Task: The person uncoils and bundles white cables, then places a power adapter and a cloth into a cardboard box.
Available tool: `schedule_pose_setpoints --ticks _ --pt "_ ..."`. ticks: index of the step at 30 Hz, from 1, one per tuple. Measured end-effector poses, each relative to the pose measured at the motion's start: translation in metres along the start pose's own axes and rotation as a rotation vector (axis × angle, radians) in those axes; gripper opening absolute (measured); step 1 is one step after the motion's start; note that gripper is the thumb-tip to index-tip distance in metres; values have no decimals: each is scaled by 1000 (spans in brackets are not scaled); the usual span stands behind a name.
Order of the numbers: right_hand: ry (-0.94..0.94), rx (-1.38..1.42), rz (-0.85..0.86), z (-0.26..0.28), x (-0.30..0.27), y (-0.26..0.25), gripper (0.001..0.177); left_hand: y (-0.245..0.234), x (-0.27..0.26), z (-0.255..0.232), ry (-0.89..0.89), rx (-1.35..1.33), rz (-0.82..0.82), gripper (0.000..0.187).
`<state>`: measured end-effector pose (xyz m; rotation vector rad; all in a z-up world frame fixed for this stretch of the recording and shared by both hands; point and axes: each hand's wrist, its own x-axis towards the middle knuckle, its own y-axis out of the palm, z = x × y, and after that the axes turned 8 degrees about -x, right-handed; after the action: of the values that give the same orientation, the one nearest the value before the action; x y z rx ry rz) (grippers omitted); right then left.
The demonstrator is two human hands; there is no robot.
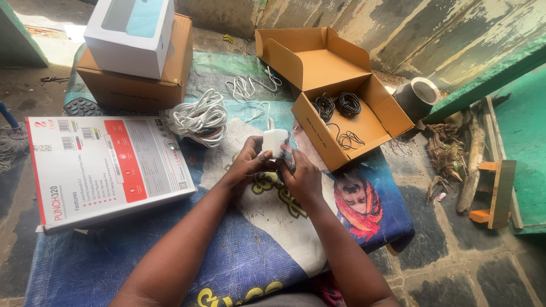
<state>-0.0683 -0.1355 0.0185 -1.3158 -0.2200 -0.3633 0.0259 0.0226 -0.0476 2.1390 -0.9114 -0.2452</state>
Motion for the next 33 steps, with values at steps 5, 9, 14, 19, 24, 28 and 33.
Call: schedule_pose_setpoints --ticks 5,9,14,19,24,28,33 --pt "-85 52 95 -2 -13 -20 34 4 -1 -4 22 -50 -111 76" --pt "-200 156 -1 1 -20 -44 33 -2 2 4 61 19 -102 87" --pt "-230 29 -170 12 -26 -35 38 -7 11 24 81 216 -180 79" --pt "-236 -136 -202 14 -11 -22 44 0 8 24 108 684 -95 70" --pt "-121 -156 -251 -2 33 -36 42 6 4 26 66 945 132 68" --pt "133 -21 25 6 35 -43 50 -2 8 33 322 996 183 61" --pt "-87 -115 -72 10 17 -35 64 -9 9 43 338 1056 179 64"
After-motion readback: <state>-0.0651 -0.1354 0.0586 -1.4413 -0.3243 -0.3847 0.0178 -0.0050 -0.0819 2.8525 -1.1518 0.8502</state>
